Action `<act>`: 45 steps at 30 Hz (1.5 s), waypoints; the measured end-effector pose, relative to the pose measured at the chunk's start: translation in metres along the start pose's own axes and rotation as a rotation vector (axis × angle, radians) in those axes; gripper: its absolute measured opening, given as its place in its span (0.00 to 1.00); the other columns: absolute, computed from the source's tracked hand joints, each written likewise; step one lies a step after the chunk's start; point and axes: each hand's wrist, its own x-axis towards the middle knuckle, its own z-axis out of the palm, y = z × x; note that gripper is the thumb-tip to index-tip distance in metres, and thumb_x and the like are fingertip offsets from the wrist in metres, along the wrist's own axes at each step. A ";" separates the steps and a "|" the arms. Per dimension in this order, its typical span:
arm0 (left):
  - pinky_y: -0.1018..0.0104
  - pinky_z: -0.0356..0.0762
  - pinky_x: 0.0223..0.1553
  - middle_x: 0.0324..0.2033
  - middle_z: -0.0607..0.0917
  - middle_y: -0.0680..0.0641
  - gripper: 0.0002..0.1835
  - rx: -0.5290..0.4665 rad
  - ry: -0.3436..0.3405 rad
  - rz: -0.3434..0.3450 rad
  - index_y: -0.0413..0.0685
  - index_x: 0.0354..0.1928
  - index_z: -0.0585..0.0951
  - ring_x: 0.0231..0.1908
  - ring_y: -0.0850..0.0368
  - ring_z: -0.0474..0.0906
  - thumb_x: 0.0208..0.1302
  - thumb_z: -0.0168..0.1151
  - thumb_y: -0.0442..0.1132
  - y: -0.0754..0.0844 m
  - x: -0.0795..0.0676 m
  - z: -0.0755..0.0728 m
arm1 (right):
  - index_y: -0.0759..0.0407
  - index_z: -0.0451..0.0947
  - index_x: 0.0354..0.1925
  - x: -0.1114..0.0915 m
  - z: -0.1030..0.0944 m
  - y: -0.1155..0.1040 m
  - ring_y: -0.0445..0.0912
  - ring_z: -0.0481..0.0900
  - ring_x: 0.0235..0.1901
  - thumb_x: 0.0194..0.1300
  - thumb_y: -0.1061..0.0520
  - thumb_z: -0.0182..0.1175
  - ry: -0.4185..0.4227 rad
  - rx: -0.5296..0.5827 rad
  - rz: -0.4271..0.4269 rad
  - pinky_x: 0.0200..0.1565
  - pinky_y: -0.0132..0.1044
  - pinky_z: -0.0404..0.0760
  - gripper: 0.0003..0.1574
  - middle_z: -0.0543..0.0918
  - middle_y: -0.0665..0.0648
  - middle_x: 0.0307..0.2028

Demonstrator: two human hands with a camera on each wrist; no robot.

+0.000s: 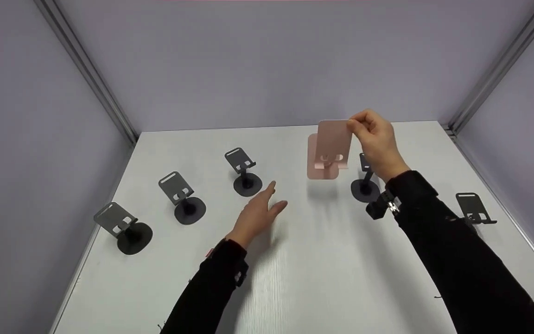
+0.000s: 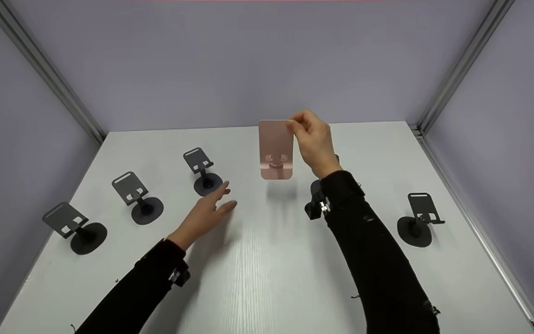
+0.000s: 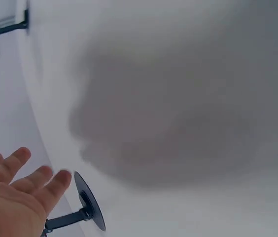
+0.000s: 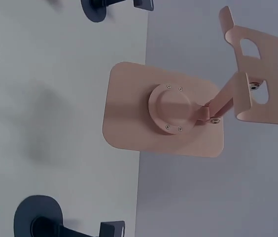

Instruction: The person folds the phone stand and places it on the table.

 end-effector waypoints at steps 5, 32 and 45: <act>0.48 0.69 0.68 0.69 0.74 0.39 0.39 -0.263 -0.005 -0.025 0.43 0.80 0.53 0.68 0.39 0.72 0.78 0.55 0.51 0.012 0.016 0.005 | 0.70 0.76 0.42 -0.004 0.017 0.003 0.40 0.78 0.36 0.73 0.57 0.62 -0.034 0.068 0.010 0.49 0.36 0.75 0.13 0.83 0.48 0.32; 0.54 0.88 0.38 0.39 0.89 0.37 0.19 -0.775 0.092 -0.127 0.39 0.57 0.72 0.40 0.46 0.88 0.65 0.55 0.21 0.001 0.023 -0.006 | 0.66 0.79 0.43 -0.023 0.065 0.005 0.47 0.81 0.42 0.73 0.54 0.63 -0.298 0.168 0.035 0.57 0.43 0.77 0.13 0.84 0.54 0.34; 0.60 0.87 0.32 0.38 0.89 0.37 0.15 -0.652 0.209 -0.152 0.40 0.52 0.75 0.34 0.50 0.88 0.66 0.55 0.23 -0.004 0.022 -0.013 | 0.63 0.81 0.40 -0.024 0.056 0.008 0.48 0.78 0.44 0.69 0.53 0.68 -0.356 0.070 0.095 0.56 0.44 0.76 0.13 0.85 0.52 0.38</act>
